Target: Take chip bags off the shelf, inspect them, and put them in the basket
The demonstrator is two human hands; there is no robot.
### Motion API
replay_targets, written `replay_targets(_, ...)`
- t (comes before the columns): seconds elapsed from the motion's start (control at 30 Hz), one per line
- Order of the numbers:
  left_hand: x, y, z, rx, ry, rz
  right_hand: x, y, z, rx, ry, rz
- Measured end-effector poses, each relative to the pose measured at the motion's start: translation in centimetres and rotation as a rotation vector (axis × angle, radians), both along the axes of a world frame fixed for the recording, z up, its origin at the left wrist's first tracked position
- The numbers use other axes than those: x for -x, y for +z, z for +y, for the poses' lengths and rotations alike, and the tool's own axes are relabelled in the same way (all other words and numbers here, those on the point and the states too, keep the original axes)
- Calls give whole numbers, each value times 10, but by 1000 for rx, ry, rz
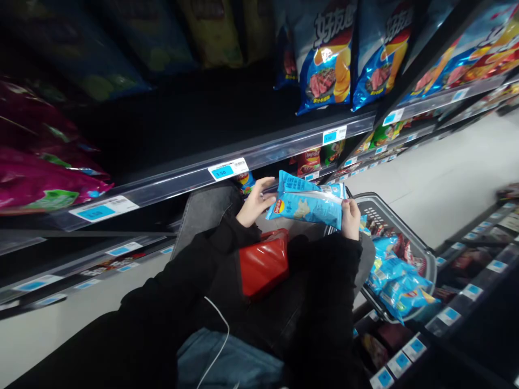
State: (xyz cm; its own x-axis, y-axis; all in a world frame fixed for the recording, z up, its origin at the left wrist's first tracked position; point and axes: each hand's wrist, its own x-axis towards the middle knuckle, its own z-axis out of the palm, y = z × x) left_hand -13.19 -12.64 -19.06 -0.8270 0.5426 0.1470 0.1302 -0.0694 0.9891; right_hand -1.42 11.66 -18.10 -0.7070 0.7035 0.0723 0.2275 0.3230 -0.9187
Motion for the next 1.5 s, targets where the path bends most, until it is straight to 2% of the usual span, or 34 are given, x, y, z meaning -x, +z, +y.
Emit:
replay_targets(0.07, 0, -1, 2, -122, -126, -221, 1, -1, -2, 36, 0, 8)
replay_targets(0.1, 0, -1, 3, -158, -146, -309, 1, -2, -2, 58, 15, 10)
replay_targets(0.2, -3, 2, 5, -212, -94, -535, 3, -8, -3, 56, 50, -5)
replay_targets(0.37, -14, 6, 10, -209, -183, -856, 4, -15, -3, -77, 109, -147)
replay_targets(0.43, -17, 6, 12, -216, -145, -871, 5, -10, -10, -235, 19, -145)
replay_targets(0.5, -19, 5, 15, -206, -102, -849, 7, 1, -24, -474, -11, -64)
replay_targets(0.53, -20, 4, 16, -192, -94, -832, 9, 7, -33, -583, 52, -15)
replay_targets(0.6, -21, 2, 18, -159, -112, -805, 14, 18, -54, -721, 309, 34)
replay_targets(0.7, -23, 0, 18, -103, -158, -791, 25, 24, -78, -798, 612, 5)
replay_targets(0.8, -23, -2, 17, -42, -177, -778, 33, 22, -86, -887, 747, -34)
replay_targets(1.0, -27, -5, 20, -23, -216, -780, 35, 21, -80, -1219, 891, -121)
replay_targets(1.13, -32, -8, 22, 30, -188, -757, 32, 20, -78, -1250, 877, -163)
replay_targets(1.27, -28, -8, 16, 149, -28, -619, 33, 23, -75, -1263, 788, -171)
replay_targets(1.33, -24, -7, 12, 152, -98, -655, 34, 26, -73, -1293, 732, -165)
replay_targets(1.43, -20, -5, 10, 30, -283, -806, 33, 30, -70, -1306, 739, -152)
replay_targets(1.5, -20, -4, 11, -48, -305, -854, 31, 32, -68, -1289, 770, -149)
